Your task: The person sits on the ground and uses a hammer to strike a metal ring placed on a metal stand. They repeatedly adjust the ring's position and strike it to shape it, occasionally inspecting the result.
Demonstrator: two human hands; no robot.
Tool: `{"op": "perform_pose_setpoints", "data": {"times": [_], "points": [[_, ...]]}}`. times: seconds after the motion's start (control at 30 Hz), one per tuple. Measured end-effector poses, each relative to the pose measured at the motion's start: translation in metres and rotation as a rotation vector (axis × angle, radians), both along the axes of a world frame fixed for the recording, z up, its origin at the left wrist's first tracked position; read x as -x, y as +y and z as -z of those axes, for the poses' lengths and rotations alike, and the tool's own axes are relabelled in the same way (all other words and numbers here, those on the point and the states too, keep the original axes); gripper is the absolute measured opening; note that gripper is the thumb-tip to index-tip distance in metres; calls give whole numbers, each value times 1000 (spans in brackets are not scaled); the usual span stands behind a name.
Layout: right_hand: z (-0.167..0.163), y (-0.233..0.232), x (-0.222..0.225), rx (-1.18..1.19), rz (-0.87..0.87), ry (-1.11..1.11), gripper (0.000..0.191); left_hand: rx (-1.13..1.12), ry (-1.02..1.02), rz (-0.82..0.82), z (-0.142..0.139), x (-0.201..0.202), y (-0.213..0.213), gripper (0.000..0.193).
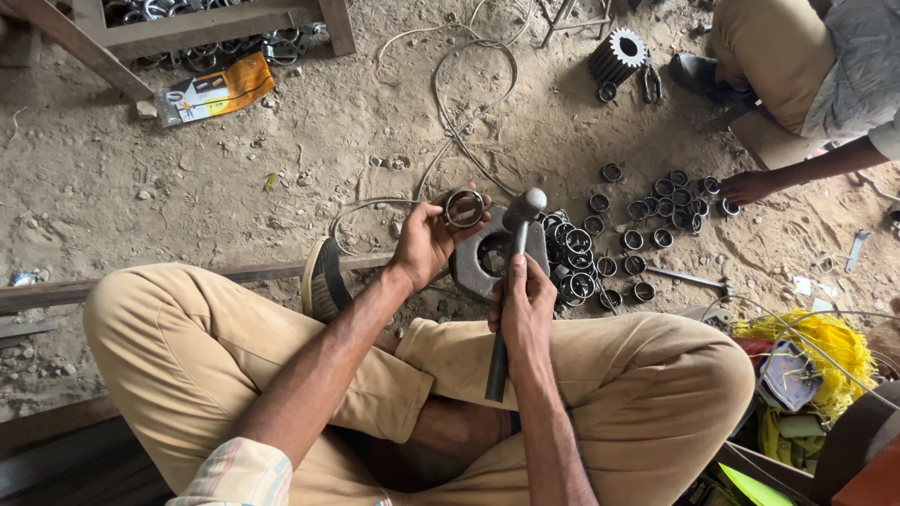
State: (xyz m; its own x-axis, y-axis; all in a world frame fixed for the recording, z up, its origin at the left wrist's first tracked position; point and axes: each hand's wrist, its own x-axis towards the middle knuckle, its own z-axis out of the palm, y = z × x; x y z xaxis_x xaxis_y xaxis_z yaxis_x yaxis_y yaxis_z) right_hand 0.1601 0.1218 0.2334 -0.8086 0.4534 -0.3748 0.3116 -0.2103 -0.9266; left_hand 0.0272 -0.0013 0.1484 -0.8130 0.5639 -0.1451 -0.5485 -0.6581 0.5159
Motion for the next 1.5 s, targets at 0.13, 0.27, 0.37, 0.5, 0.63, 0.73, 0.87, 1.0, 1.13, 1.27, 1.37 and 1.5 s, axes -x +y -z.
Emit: {"op": "perform_pose_setpoints", "data": {"times": [0.13, 0.27, 0.37, 0.5, 0.63, 0.73, 0.87, 1.0, 1.13, 1.27, 1.37, 1.5], "points": [[-2, 0, 0, -14, -1, -11, 37, 121, 32, -27, 3, -1, 1, 55], [-7, -1, 0, -20, -6, -13, 37, 624, 557, -154, 16, 2, 4, 68], [-12, -3, 1, -42, -10, -41, 39, 844, 752, -221, 24, 2, 9, 63], [-17, -6, 1, -73, -12, -49, 44, 1015, 950, -312, 23, -2, 11, 63], [-16, -8, -2, -102, -14, 84, 46, 1077, 1046, -364, 13, -9, 10, 76], [-10, -10, -3, -155, -42, 207, 44, 1178, 965, -257, 10, -8, 8, 84], [-3, -11, 2, -168, -128, 108, 41, 1182, 1018, -314, 14, -7, 8, 88], [-2, -12, 4, -223, -91, 123, 39, 1125, 1067, -299, 19, -9, 8, 74], [-6, -10, -1, -94, -41, 65, 42, 1106, 1109, -356, 15, -10, 8, 61], [-8, -2, -2, 28, 64, -49, 43, 1282, 1081, -414, 6, -8, 7, 63], [-5, 2, 2, 75, 93, -81, 41, 1242, 1101, -442, 2, -9, 5, 67], [-2, 2, 3, 47, 72, -81, 38, 1158, 1098, -441, 0, -9, 4, 68]]}}
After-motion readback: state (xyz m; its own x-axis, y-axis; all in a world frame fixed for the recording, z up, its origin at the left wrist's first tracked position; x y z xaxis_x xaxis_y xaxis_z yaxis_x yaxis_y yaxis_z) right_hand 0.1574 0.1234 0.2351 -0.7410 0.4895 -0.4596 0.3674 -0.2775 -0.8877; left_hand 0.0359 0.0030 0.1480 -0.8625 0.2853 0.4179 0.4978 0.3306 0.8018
